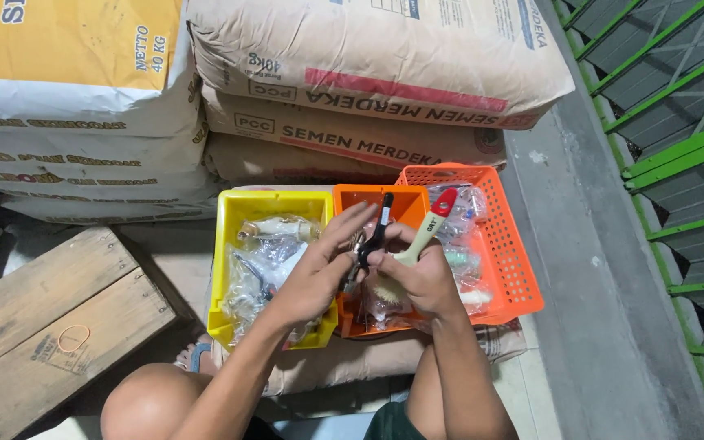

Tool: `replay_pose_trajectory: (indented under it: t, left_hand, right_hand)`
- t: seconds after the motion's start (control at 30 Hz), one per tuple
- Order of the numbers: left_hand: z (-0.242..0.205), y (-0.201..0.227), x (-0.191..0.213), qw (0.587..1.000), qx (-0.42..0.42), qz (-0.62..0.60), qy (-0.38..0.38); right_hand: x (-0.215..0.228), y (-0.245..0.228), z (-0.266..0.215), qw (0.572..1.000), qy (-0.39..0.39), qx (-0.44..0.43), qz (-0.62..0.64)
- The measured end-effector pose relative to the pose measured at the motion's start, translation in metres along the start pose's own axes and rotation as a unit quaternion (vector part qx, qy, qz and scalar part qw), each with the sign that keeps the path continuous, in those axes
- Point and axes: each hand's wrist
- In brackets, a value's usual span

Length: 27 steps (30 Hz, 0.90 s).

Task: Cleaning and inspecting metal valves and small hardware using a paintbrush in a storage area.

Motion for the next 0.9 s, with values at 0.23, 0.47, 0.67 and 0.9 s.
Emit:
replay_pose_trajectory:
  t: [0.23,0.47,0.67,0.9]
  left_hand:
    - [0.004,0.004,-0.002,0.996,0.06,-0.045,0.045]
    - [0.005,-0.017,-0.009,0.966,-0.05,0.239,0.085]
    - [0.012,-0.038,-0.007,0.976,-0.03,0.164,0.139]
    - [0.012,-0.043,-0.006,0.983,0.017,0.094,0.158]
  right_hand:
    - [0.003,0.018,0.003,0.979,0.139,0.017,0.145]
    - [0.004,0.02,0.006,0.955,0.202,0.014,0.215]
    - [0.011,0.022,0.005,0.938,0.186,0.038,0.291]
    - [0.034,0.03,0.004,0.959,0.182,0.212,0.054]
Point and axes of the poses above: each hand's wrist, its own z-axis towards the middle knuckle, its own x-axis out of the back of the hand, y = z × x, and after that the axes turned 14 degrees about z, right-handed
